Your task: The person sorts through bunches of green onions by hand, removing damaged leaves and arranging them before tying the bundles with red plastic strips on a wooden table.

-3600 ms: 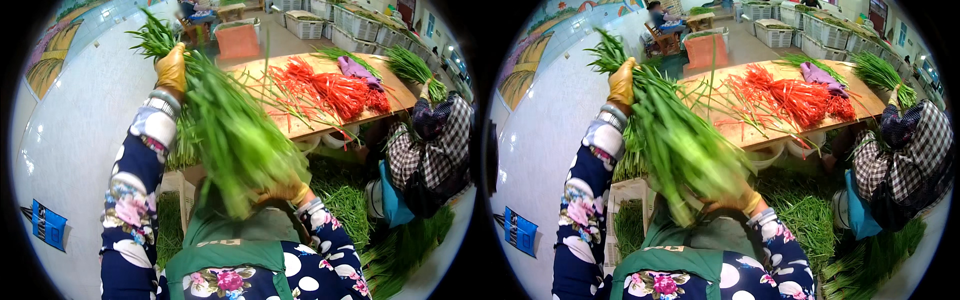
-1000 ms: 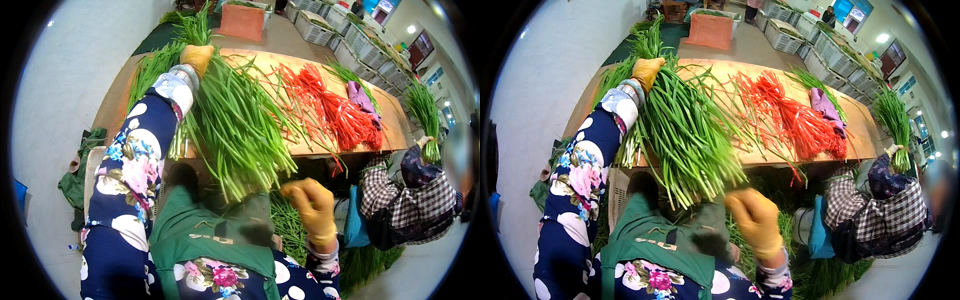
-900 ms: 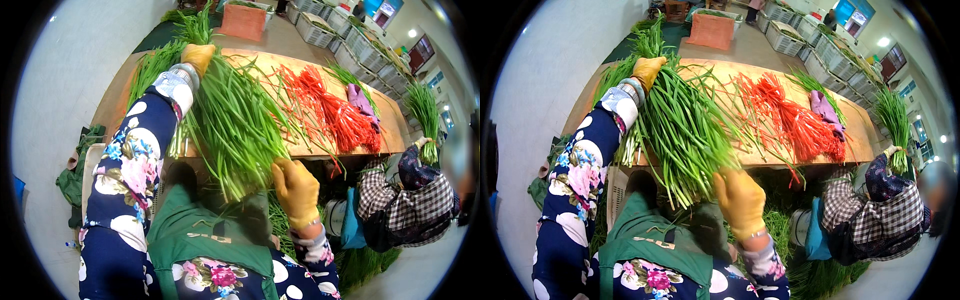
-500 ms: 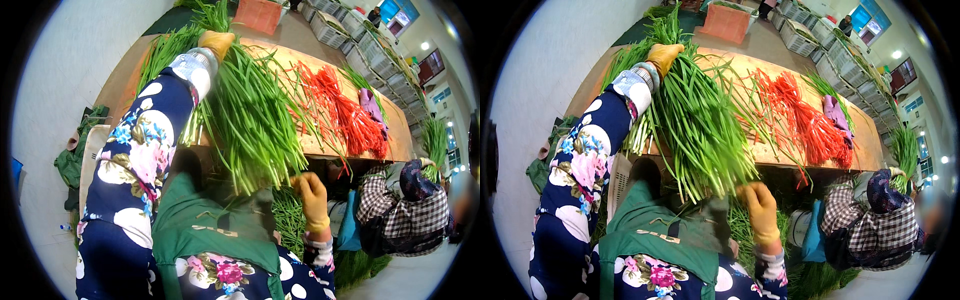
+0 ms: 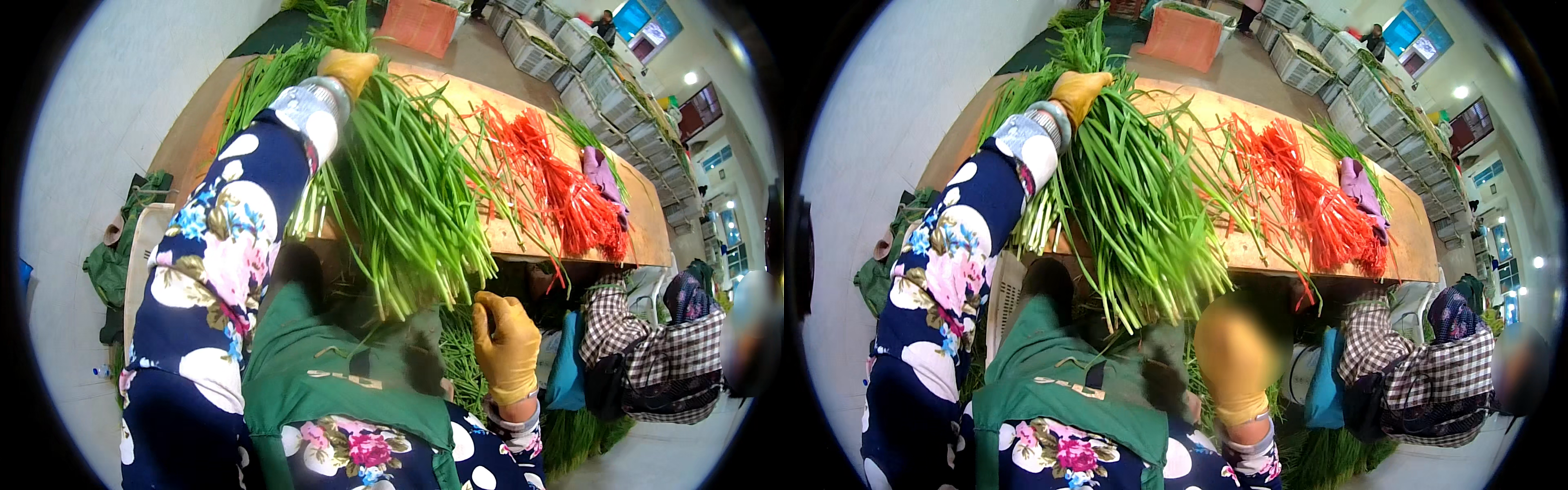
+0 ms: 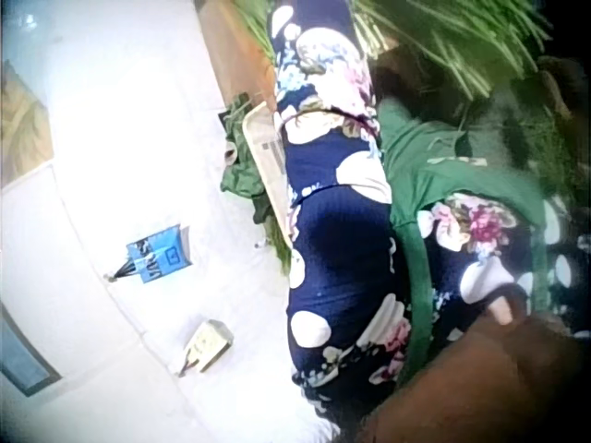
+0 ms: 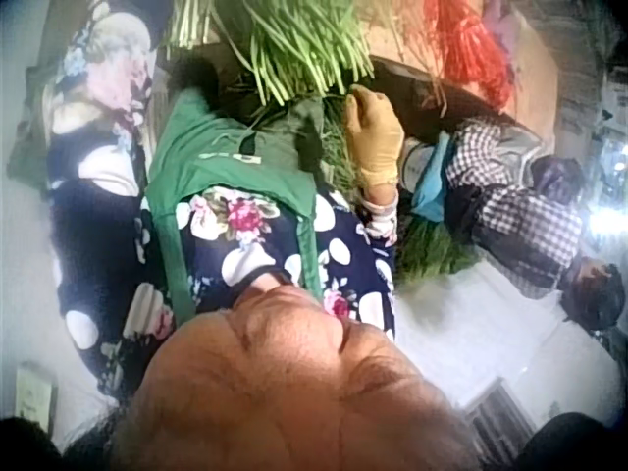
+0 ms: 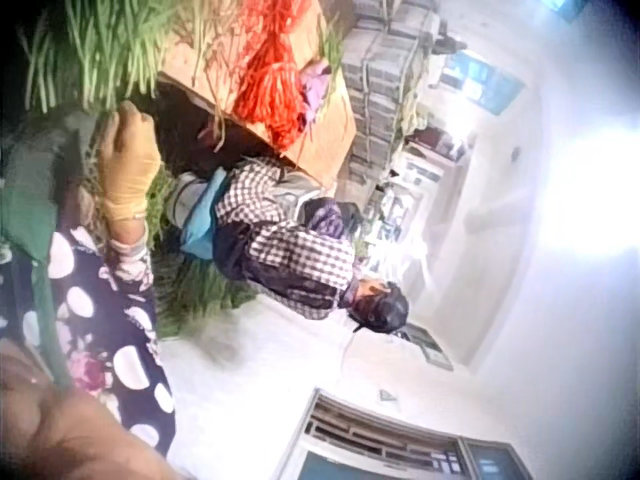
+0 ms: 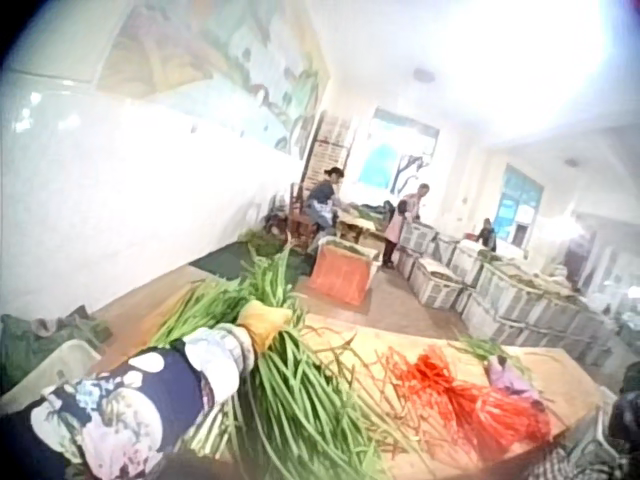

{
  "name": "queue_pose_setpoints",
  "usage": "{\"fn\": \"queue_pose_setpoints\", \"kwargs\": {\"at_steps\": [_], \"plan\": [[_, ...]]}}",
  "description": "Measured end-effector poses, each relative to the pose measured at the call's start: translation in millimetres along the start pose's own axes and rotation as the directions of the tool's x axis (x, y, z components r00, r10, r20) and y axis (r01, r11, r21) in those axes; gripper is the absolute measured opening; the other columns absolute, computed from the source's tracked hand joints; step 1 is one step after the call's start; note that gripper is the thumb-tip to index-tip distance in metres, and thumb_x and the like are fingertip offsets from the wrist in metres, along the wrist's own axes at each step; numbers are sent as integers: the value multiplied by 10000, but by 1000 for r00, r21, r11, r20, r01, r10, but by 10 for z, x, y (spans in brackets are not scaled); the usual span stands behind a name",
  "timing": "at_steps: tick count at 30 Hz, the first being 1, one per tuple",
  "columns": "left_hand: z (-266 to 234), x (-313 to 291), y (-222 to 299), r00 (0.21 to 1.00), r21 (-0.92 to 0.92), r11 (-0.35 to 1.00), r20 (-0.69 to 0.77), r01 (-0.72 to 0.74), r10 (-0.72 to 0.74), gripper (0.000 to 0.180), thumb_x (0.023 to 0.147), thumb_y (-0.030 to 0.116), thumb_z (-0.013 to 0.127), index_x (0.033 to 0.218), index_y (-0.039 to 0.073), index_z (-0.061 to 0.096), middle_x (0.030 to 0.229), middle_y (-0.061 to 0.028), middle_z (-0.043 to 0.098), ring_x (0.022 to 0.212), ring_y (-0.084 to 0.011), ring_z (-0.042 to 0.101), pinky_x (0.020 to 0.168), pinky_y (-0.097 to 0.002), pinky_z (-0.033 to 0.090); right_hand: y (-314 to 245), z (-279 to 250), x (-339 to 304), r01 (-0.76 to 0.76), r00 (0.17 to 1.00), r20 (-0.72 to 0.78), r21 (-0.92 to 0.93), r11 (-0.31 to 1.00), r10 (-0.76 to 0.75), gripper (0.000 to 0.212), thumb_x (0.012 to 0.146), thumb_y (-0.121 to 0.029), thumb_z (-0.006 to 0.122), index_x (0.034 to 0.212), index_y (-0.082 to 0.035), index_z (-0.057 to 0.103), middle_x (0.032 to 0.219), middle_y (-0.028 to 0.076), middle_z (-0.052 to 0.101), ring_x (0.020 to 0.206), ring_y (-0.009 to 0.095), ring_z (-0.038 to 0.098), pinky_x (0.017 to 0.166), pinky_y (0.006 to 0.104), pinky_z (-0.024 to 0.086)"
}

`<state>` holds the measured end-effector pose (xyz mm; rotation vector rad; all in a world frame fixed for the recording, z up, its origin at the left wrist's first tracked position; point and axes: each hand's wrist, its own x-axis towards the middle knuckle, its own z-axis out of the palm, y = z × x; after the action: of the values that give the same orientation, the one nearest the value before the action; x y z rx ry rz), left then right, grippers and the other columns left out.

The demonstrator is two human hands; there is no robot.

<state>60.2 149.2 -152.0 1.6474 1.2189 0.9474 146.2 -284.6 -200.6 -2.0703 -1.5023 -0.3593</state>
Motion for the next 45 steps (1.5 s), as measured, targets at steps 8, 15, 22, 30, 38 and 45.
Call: {"fn": "queue_pose_setpoints", "kwargs": {"at_steps": [8, 15, 22, 30, 38, 45], "plan": [[-35, 36, -133, 1000, -118, 993, -11, 7, -9, 496, 726, 367, 655, 870, -107, 655, 794, -187, 668, 744, -281, 624, 714, -382, 467, -91, 59, 210, -58, 998, 38, 372, 926, 47, 82, 845, -43, 652, 914, -26, 695, 765, 113, 635, 667, 225, 612, 620, 306, 477], [-29, -155, 9, 997, -162, 987, -80, -13, 0, 509, 706, 354, 681, 872, -125, 648, 813, -195, 669, 755, -284, 631, 718, -375, 472, -29, 276, 349, -138, 988, -56, 37, 990, 140, 280, 836, -299, 695, 987, -65, 671, 716, 129, 617, 599, 287, 601, 554, 368, 474], [-46, -260, 166, 998, -153, 988, -68, -9, -2, 552, 740, 356, 687, 959, -148, 639, 923, -233, 676, 831, -290, 641, 767, -375, 475, -116, 429, 586, -213, 970, -34, 350, 912, 240, 226, 842, -241, 689, 929, -36, 651, 748, 142, 630, 659, 304, 618, 605, 368, 485], [-39, -305, 149, 999, -345, 938, -49, -21, 4, 404, 761, 310, 716, 826, -86, 665, 746, -116, 656, 622, -204, 607, 610, -358, 488, 111, 318, 271, -185, 979, 136, 283, 941, 151, 103, 823, -133, 659, 809, -39, 620, 738, 170, 616, 669, 359, 608, 597, 380, 485], [-95, -465, 184, 1000, -466, 884, 19, -13, 25, 321, 788, 268, 703, 832, -48, 666, 751, -105, 649, 606, -196, 606, 580, -338, 500, 118, -332, 497, -88, 992, -39, 455, 886, 118, 84, 811, -111, 689, 859, -48, 663, 771, 122, 641, 711, 305, 625, 641, 348, 503], [-85, -429, 205, 995, -463, 883, 16, -83, 102, 363, 808, 327, 694, 825, -36, 677, 763, -96, 652, 628, -191, 593, 642, -328, 501, 492, 444, 1163, -82, 994, 100, 344, 935, 50, 230, 863, -232, 629, 971, -38, 688, 821, 149, 653, 723, 273, 632, 647, 351, 487]]}}
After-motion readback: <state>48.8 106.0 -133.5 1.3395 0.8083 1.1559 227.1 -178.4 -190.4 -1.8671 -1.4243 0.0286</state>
